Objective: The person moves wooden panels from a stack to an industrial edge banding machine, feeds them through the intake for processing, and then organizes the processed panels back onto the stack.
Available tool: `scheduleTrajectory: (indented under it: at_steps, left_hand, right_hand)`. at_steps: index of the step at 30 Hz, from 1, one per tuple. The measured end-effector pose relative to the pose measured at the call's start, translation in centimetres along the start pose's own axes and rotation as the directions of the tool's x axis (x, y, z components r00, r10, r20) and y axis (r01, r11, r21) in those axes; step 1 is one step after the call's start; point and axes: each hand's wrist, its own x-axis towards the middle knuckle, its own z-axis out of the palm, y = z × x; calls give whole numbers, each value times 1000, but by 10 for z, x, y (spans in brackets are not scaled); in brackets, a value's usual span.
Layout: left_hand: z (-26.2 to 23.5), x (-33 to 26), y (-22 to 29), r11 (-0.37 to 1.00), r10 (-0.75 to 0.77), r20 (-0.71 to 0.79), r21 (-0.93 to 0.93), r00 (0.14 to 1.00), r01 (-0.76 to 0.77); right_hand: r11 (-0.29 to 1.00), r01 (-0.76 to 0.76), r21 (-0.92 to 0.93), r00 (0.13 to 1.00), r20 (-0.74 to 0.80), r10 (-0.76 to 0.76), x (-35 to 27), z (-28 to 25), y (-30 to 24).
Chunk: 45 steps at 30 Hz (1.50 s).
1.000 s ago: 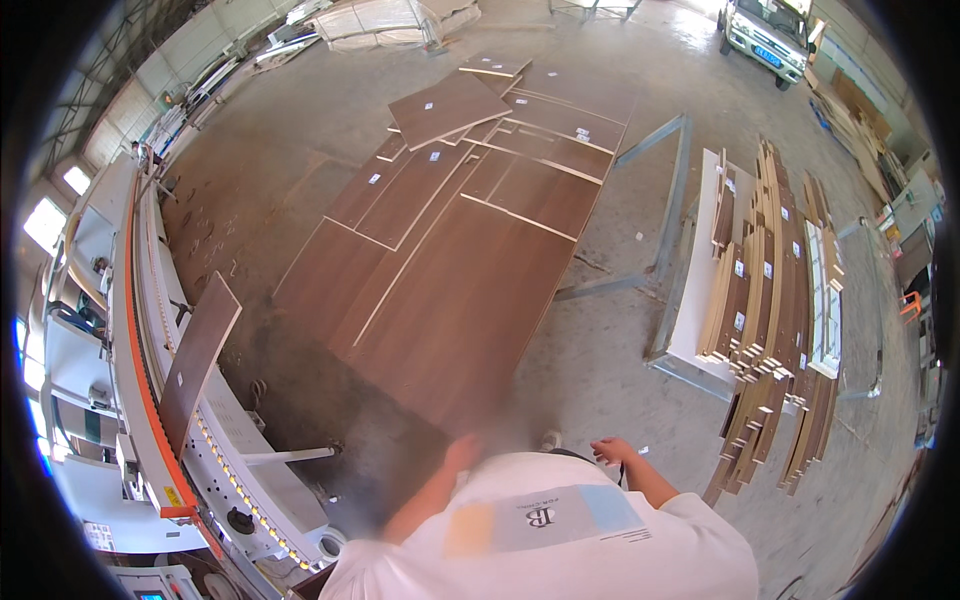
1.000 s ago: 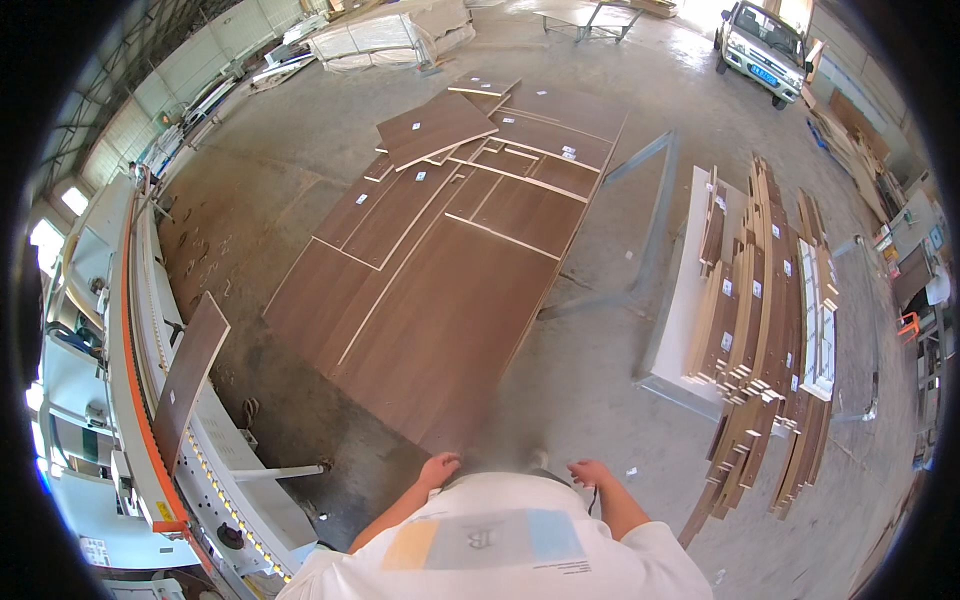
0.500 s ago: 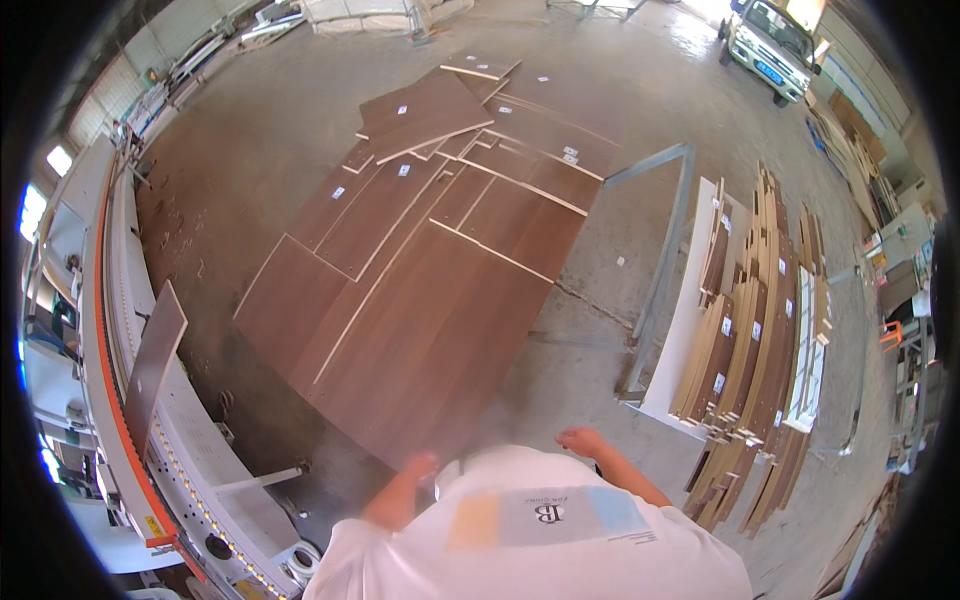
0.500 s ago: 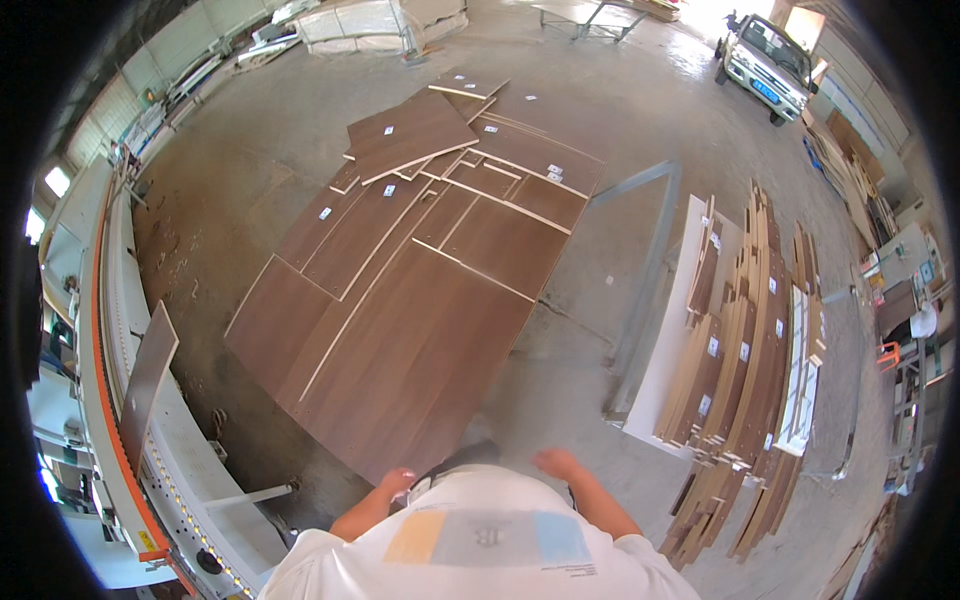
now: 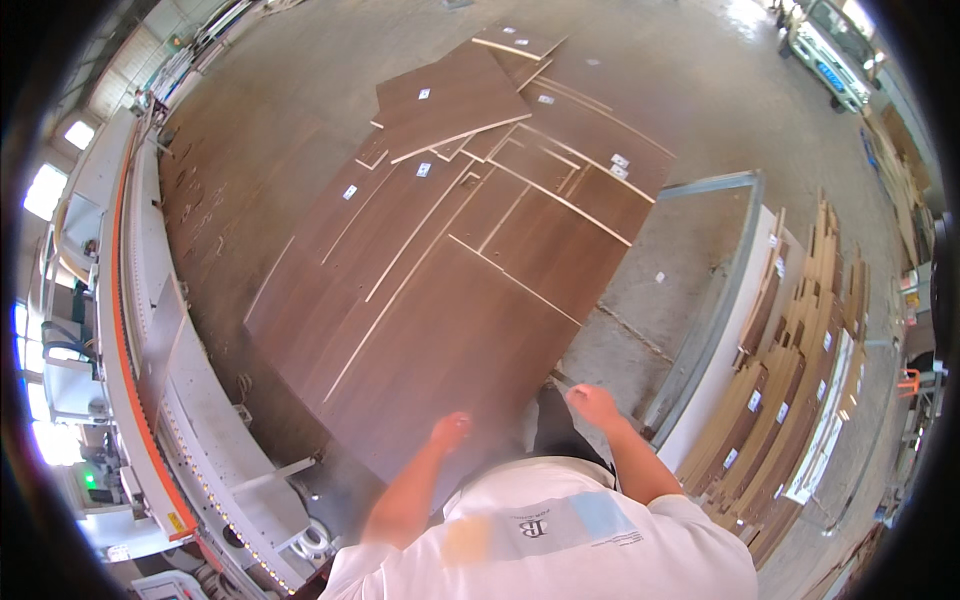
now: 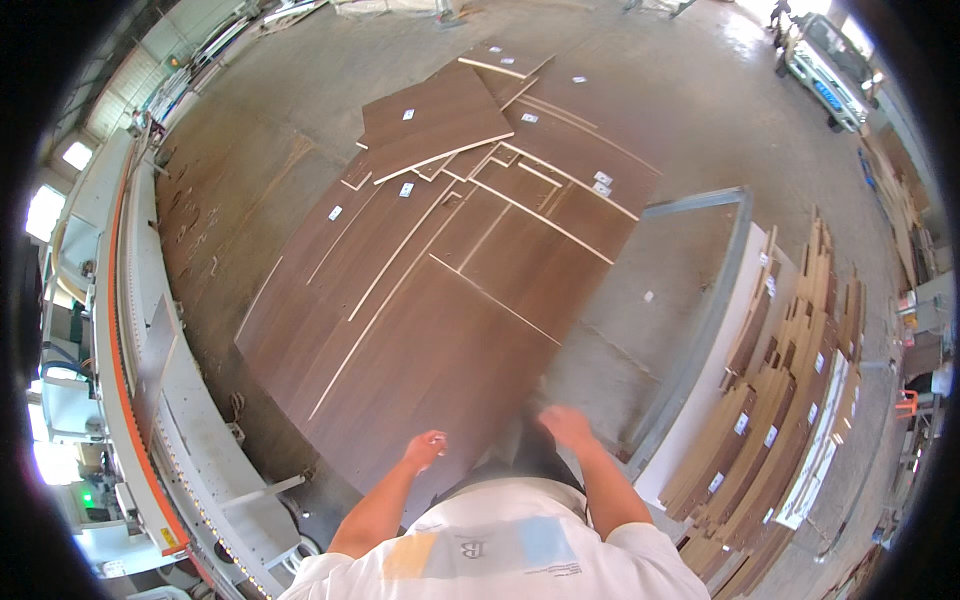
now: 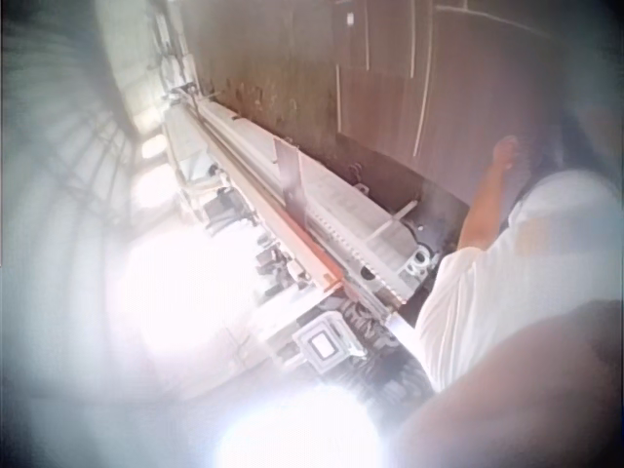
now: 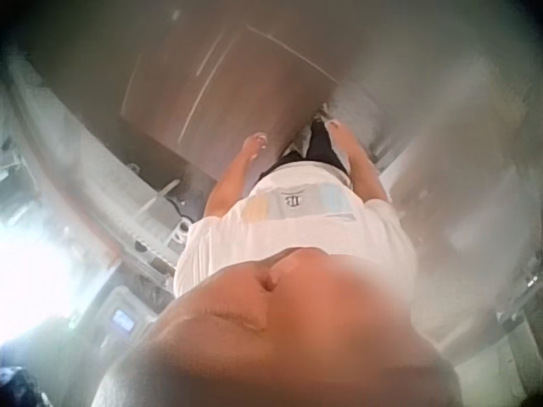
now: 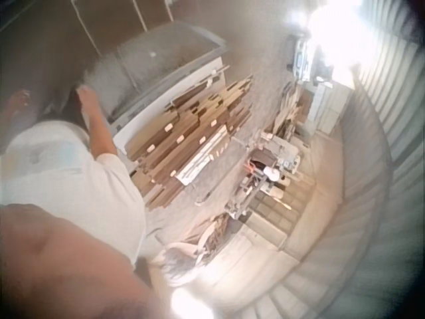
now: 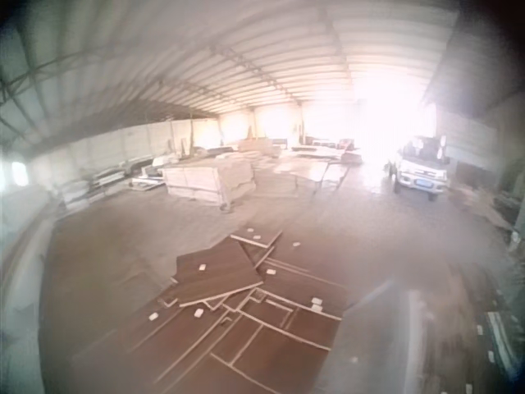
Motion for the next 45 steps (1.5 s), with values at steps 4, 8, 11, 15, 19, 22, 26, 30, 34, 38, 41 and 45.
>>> scheduleTrajectory:
  at_steps: [4,8,11,15,19,22,26,30,34,38,41,45]
  left_hand:
    - [16,0,-51,946,-37,27,323,999,26]
    - [22,-13,3,782,-281,291,621,915,43]
    - [10,3,65,835,-418,349,511,839,203]
    - [-12,89,98,850,-412,302,468,860,242]
    - [-44,205,110,910,-415,70,36,907,413]
    - [-114,317,154,949,-295,-164,-166,941,269]
    - [-233,470,161,1000,21,-476,30,879,-8]
    - [-313,609,203,761,-320,-403,-648,857,-20]
    - [-401,671,199,656,-446,-543,-739,711,-153]
    - [-410,720,239,507,-581,-593,-799,557,-322]
    - [-423,734,242,416,-599,-601,-798,529,-435]
    - [-424,731,235,401,-591,-613,-788,525,-468]
  right_hand:
    - [996,-62,65,983,176,49,90,-19,0]
    - [993,-109,55,961,262,91,205,-32,2]
    - [998,-43,48,988,150,35,303,-18,8]
    - [957,-158,244,981,147,124,413,-6,-13]
    - [741,-470,479,874,368,317,469,-27,-53]
    - [665,-561,494,825,403,396,481,-31,-49]
    - [615,-611,499,791,430,436,482,-36,-66]
    - [582,-642,499,766,391,510,485,-37,-58]
    - [616,-665,422,746,416,520,481,-41,-79]
    - [632,-695,343,715,419,559,484,-44,-76]
    - [632,-683,366,729,382,567,485,-42,-79]
    - [635,-663,396,748,356,560,484,-41,-81]
